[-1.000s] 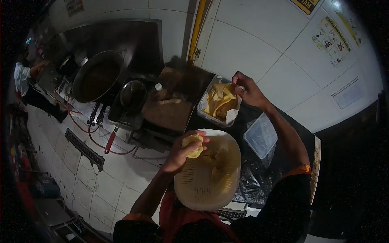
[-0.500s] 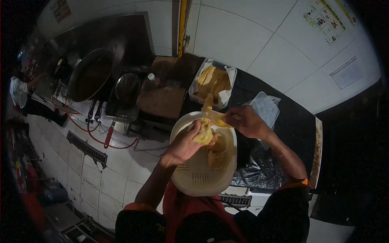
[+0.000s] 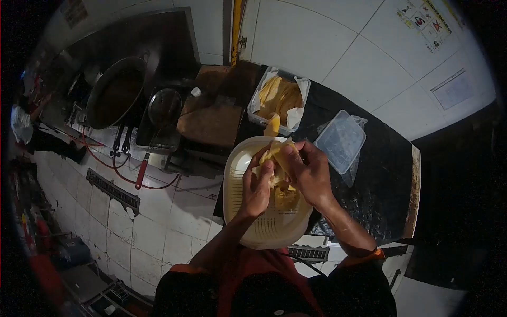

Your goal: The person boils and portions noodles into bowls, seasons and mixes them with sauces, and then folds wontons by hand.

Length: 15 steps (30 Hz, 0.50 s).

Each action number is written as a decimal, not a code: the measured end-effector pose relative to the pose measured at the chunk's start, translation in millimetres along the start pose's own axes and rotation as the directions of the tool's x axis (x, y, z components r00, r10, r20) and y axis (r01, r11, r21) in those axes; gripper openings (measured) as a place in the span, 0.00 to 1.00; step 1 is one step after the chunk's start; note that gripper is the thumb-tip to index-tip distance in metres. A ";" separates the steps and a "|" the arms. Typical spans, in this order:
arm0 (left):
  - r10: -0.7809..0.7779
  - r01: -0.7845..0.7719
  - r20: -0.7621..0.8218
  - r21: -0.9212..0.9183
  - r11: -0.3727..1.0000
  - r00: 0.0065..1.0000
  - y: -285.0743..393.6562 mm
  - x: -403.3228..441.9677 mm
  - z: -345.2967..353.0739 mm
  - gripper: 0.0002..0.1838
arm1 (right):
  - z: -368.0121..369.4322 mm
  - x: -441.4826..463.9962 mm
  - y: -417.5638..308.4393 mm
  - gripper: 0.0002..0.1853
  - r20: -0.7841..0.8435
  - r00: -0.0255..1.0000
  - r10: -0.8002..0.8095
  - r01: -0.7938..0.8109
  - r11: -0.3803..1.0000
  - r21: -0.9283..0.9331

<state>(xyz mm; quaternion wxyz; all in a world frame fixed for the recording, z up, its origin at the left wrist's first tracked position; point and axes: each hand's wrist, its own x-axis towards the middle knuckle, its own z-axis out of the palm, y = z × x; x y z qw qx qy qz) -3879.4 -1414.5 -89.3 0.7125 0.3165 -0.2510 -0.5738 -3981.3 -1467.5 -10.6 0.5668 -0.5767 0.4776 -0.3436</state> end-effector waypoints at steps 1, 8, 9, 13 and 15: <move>0.000 0.000 0.003 0.001 1.000 1.000 1.5 0.1 0.7 0.24 | 0.8 -0.2 0.5 0.11 -0.002 1.000 -0.002 0.002 1.000 0.001; -0.003 -0.004 -0.030 -0.211 0.977 1.000 -0.1 1.9 -1.9 0.25 | 8.7 -1.8 2.4 0.09 -0.066 0.963 -0.260 0.228 0.923 -0.311; -0.034 0.021 -0.044 -0.257 0.966 0.998 -3.2 2.8 -4.7 0.25 | 10.1 -1.6 1.2 0.09 -0.064 0.928 -0.367 0.312 0.860 -0.403; -0.131 0.115 -0.073 -0.197 0.974 0.989 -11.7 1.9 -8.8 0.24 | 16.2 0.2 14.2 0.07 -0.089 0.937 -0.339 0.277 0.870 -0.407; -0.156 0.150 -0.045 -0.116 0.982 0.987 -10.1 1.3 -6.3 0.26 | 16.2 1.1 17.7 0.06 -0.056 0.911 -0.410 0.320 0.785 -0.531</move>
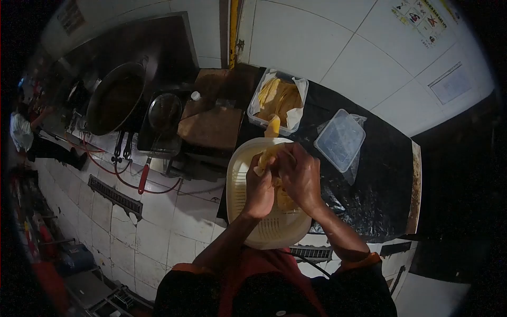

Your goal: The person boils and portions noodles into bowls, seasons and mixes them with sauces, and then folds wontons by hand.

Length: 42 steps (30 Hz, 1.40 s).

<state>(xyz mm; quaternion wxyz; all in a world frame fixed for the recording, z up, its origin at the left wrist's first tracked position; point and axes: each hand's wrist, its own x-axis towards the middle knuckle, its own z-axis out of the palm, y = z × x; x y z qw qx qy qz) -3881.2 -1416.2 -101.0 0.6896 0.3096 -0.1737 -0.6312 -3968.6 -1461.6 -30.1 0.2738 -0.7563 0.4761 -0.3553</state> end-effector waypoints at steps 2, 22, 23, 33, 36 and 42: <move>0.002 -0.001 -0.024 0.014 1.000 1.000 -4.7 -2.1 -1.0 0.27 | 2.0 -1.0 -2.2 0.06 -0.005 0.999 0.042 -0.042 0.996 -0.081; -0.350 0.319 -0.236 -0.162 0.934 0.906 20.3 18.1 16.4 0.17 | 9.5 -36.6 7.7 0.17 0.188 0.944 -0.271 0.324 0.867 -0.379; -0.342 0.313 -0.291 -0.145 0.939 0.893 22.6 22.3 15.4 0.17 | 7.8 -35.3 7.5 0.17 0.192 0.943 -0.273 0.328 0.866 -0.377; -0.109 0.115 -0.183 0.024 0.993 0.977 57.9 1.6 -21.4 0.22 | 13.5 124.9 106.8 0.15 0.540 0.677 -0.499 0.707 0.646 -0.290; -0.093 0.146 -0.234 0.221 0.964 0.968 74.0 -11.8 -21.2 0.27 | 28.0 133.5 111.3 0.15 0.710 0.527 -0.467 0.844 0.388 -0.371; -0.012 0.066 -0.164 0.327 0.943 0.986 76.8 -17.2 -23.3 0.26 | 21.6 136.7 114.0 0.16 0.651 0.595 -0.472 0.760 0.593 -0.265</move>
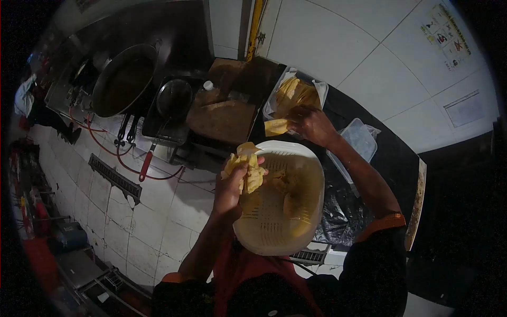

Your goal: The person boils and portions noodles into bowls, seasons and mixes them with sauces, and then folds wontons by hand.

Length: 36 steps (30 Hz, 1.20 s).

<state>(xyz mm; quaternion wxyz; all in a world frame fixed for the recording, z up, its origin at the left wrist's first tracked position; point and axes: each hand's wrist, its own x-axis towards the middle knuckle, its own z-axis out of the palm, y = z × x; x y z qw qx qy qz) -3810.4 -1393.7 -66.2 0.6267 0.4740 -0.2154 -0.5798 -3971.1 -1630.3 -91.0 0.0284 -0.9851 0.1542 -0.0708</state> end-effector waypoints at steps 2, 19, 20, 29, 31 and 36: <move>-0.014 0.014 -0.016 -0.015 1.000 1.000 0.0 2.4 1.6 0.26 | 1.7 -0.4 1.3 0.16 -0.015 0.999 0.041 -0.040 0.996 0.074; -0.056 0.082 0.161 -0.161 0.984 0.985 19.3 118.1 5.7 0.19 | -10.3 13.9 36.2 0.09 0.150 0.857 0.493 -0.093 -0.139 0.986; -0.051 0.082 0.219 -0.135 0.987 0.974 16.4 140.8 7.5 0.18 | -14.8 14.2 32.3 0.10 0.177 0.845 0.504 -0.060 -0.240 0.969; -0.016 0.004 0.371 0.031 0.999 0.929 22.6 194.6 43.0 0.16 | 1.5 10.4 44.6 0.06 0.028 0.807 0.590 -0.121 0.119 0.985; 0.081 -0.165 0.344 0.222 0.961 0.935 23.5 194.9 44.6 0.15 | -8.2 12.0 38.4 0.06 0.009 0.794 0.607 -0.111 0.131 0.985; 0.050 -0.155 0.377 0.255 0.954 0.925 25.2 192.7 41.8 0.15 | -6.7 9.3 46.7 0.09 -0.062 0.859 0.507 0.022 0.085 0.996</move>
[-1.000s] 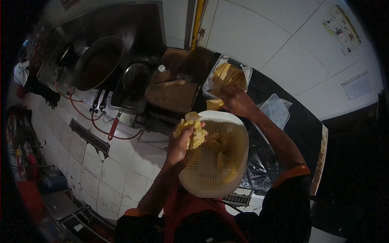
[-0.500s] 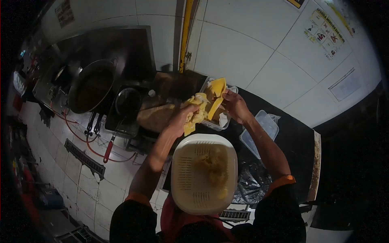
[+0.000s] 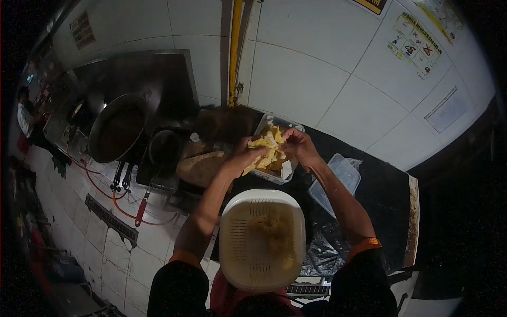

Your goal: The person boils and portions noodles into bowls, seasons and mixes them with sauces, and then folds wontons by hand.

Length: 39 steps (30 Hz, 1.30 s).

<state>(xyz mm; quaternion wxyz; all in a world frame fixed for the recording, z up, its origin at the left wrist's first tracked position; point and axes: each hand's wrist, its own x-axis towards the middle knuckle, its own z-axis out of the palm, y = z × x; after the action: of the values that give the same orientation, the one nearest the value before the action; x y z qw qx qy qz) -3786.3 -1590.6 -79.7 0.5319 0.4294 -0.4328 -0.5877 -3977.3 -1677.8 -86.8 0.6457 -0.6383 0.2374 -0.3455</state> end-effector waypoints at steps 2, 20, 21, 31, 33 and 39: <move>-0.013 0.027 0.099 -0.138 0.990 0.995 -3.3 1.2 -5.5 0.15 | 1.7 1.3 -2.8 0.10 -0.028 0.999 0.026 -0.026 1.000 0.005; 0.065 -0.016 0.091 -0.458 0.889 0.994 16.4 -27.7 -32.4 0.27 | -16.4 8.3 -0.6 0.08 -0.194 0.876 -0.441 0.078 0.528 -0.846; 0.084 -0.010 0.143 -0.453 0.891 0.986 17.9 -25.7 -30.4 0.27 | -1.3 9.6 -7.3 0.08 -0.192 0.875 -0.445 0.082 0.526 -0.847; 0.001 0.016 0.040 -0.437 0.899 0.999 43.2 -28.0 -5.0 0.25 | 44.7 1.4 -51.4 0.12 -0.257 0.966 -0.020 -0.006 0.995 -0.101; 0.022 -0.018 0.005 -0.437 0.899 1.000 52.0 -37.4 5.4 0.22 | 44.4 -4.7 -51.5 0.12 -0.214 0.921 -0.325 0.229 0.898 -0.376; -0.061 0.059 0.007 -0.373 0.926 0.998 40.5 -65.6 11.5 0.23 | 30.3 -42.1 -91.3 0.05 0.155 0.950 -0.272 0.199 0.140 -0.970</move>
<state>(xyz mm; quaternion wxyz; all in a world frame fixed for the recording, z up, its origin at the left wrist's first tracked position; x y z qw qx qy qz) -3782.8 -1527.0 -34.8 0.5864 0.3352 -0.2988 -0.6742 -3995.0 -1621.3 0.0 0.0198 -0.9198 0.3182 -0.2286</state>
